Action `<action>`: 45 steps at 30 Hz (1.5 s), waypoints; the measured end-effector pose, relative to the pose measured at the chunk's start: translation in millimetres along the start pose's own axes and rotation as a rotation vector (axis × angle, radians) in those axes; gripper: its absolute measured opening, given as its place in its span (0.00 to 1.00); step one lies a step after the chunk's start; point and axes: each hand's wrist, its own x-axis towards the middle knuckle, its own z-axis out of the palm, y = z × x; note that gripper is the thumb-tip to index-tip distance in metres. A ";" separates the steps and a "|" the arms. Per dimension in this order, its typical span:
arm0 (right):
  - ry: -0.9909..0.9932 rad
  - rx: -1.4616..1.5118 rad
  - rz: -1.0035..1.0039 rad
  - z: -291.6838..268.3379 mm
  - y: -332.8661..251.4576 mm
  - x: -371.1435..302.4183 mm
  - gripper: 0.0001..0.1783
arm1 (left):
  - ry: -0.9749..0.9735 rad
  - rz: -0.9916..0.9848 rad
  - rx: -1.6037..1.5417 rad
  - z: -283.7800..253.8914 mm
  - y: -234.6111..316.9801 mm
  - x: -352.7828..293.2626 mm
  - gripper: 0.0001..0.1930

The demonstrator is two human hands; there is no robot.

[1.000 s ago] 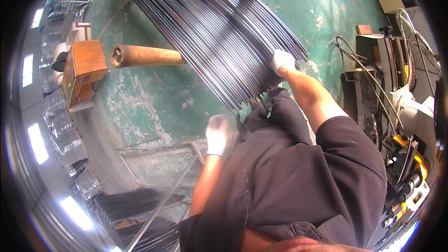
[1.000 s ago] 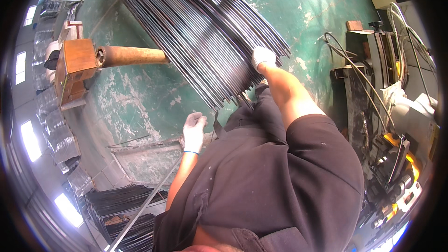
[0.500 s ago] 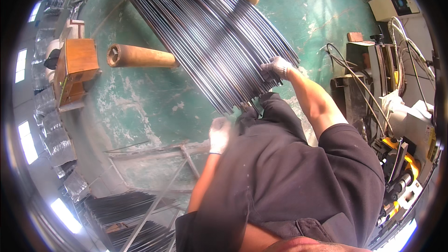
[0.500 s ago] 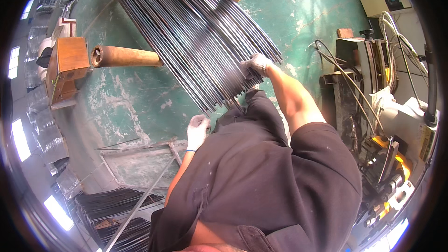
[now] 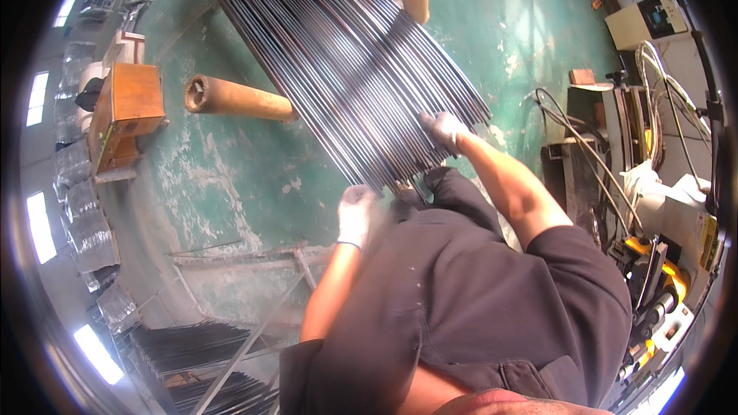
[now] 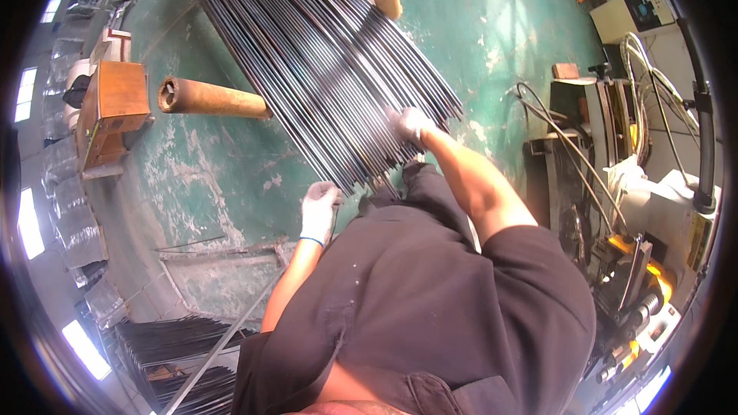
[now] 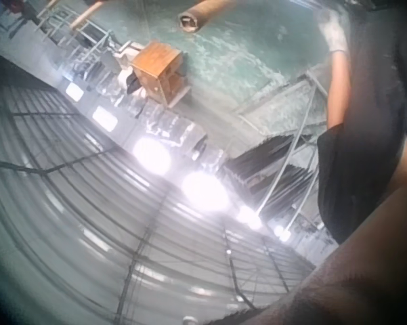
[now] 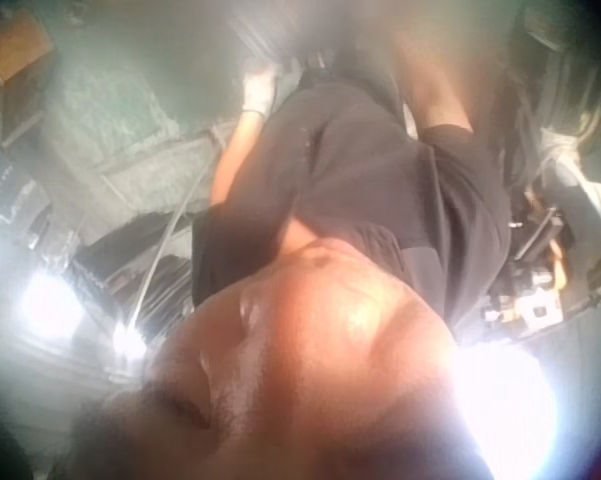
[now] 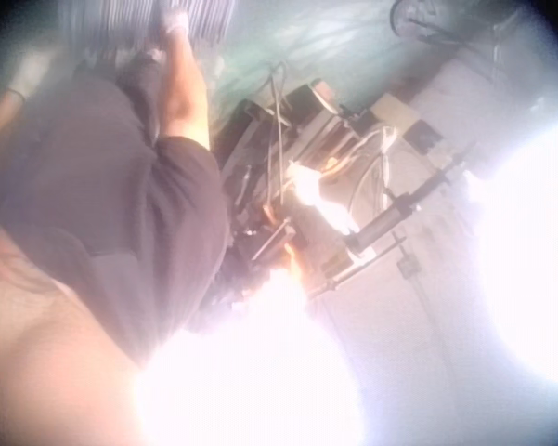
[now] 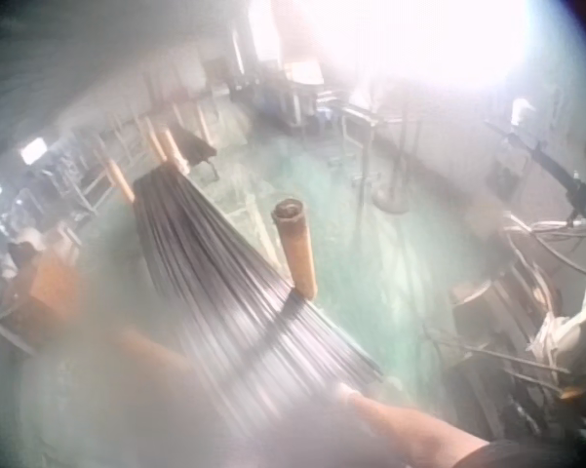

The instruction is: The person operates a metal rod bending machine, feeding rods into the device and removing bent pieces. They then measure the bent rods on a wooden table using a tape measure and ruler, and stack the finished pieces.

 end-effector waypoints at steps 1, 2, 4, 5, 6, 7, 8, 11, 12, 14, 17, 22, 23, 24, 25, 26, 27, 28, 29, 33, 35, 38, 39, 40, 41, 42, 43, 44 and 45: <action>0.099 -0.088 -0.038 3.2 -1.5 -9.5 0.46 | -0.033 -0.009 -0.003 2.3 0.5 4.4 0.13; 0.198 -0.177 -0.080 6.5 -2.4 -17.2 0.49 | -0.073 -0.034 -0.140 5.1 -5.0 11.0 0.13; 0.172 -0.130 -0.017 5.5 -3.0 -49.3 0.52 | -0.243 -0.105 -0.198 13.2 15.9 23.1 0.13; 0.263 -0.179 -0.082 12.8 14.1 -64.8 0.51 | -0.240 -0.161 -0.275 22.5 27.5 26.1 0.14; 0.353 -0.227 -0.143 21.2 36.7 -81.0 0.50 | -0.240 -0.222 -0.352 32.2 38.5 30.5 0.14; 0.238 -0.088 -0.037 19.5 47.6 -113.7 0.45 | -0.296 -0.233 -0.354 38.7 48.7 42.3 0.15; 0.250 -0.104 -0.008 24.3 66.4 -148.1 0.38 | -0.370 -0.209 -0.394 46.8 50.4 57.9 0.14; 0.213 -0.027 0.196 47.5 141.5 -254.9 0.35 | -0.482 -0.224 -0.493 77.1 57.8 122.9 0.16; 0.349 -0.139 0.161 70.4 194.0 -288.5 0.34 | -0.511 -0.269 -0.582 86.8 62.9 140.4 0.18; 0.418 -0.098 0.242 108.6 268.0 -374.9 0.30 | -0.556 -0.286 -0.659 105.5 85.7 173.4 0.22; 0.533 -0.260 0.456 171.1 376.1 -506.6 0.21 | -0.512 -0.306 -0.859 123.7 105.9 207.0 0.14; 0.736 -0.328 0.629 221.4 381.6 -563.3 0.15 | -0.576 -0.332 -0.915 123.4 136.8 159.2 0.11; 0.877 -0.307 0.579 228.0 369.3 -532.3 0.13 | -0.520 -0.407 -0.902 129.4 143.8 130.9 0.09; 0.930 -0.228 0.517 223.5 330.8 -492.3 0.11 | -0.503 -0.441 -0.894 135.5 145.2 112.2 0.08; 1.000 -0.213 0.465 213.1 284.8 -454.1 0.08 | -0.504 -0.413 -0.862 142.0 142.0 100.8 0.08; 1.102 -0.332 0.410 201.7 257.4 -425.5 0.08 | -0.500 -0.393 -0.839 146.2 134.9 88.9 0.07; 1.299 -0.397 0.235 209.7 276.9 -400.5 0.10 | -0.572 -0.316 -0.747 145.1 134.5 77.2 0.06; 1.377 -0.485 0.123 207.6 288.0 -395.2 0.08 | -0.665 -0.258 -0.655 145.2 135.3 67.4 0.06; 1.420 -0.474 0.137 208.9 297.1 -397.2 0.07 | -0.737 -0.227 -0.585 142.4 136.9 55.3 0.05; 1.292 -0.528 0.344 200.9 389.6 -433.7 0.04 | -0.822 -0.169 -0.471 137.6 140.2 -4.0 0.03; 1.382 -0.471 0.411 192.1 429.2 -469.7 0.03 | -0.885 -0.070 -0.528 133.4 164.1 -22.8 0.03; 1.632 -0.426 0.500 212.6 518.5 -542.1 0.05 | -0.932 0.177 -0.739 119.7 241.1 -40.5 0.05; 1.678 -0.386 0.569 229.6 549.3 -571.2 0.07 | -0.961 0.111 -0.858 120.3 266.5 -66.4 0.06; 1.543 0.122 0.855 230.1 548.6 -601.8 0.13 | -0.971 0.058 -0.983 120.1 285.7 -88.0 0.07; 2.002 0.845 0.712 225.2 555.9 -617.8 0.17 | -1.157 0.012 -0.983 118.7 294.8 -94.5 0.07; 2.138 0.947 0.955 251.5 591.7 -626.5 0.23 | -1.350 -0.055 -0.974 132.5 302.3 -116.9 0.07; 2.281 1.065 1.184 277.8 624.6 -636.7 0.30 | -1.309 -0.060 -0.942 150.8 296.5 -144.1 0.06; 2.183 1.498 0.687 288.0 647.9 -621.5 0.31 | -1.365 -0.057 -0.897 175.3 284.7 -173.0 0.06; 1.919 1.913 0.303 269.8 636.3 -607.1 0.31 | -1.403 -0.037 -0.846 193.4 273.0 -198.1 0.06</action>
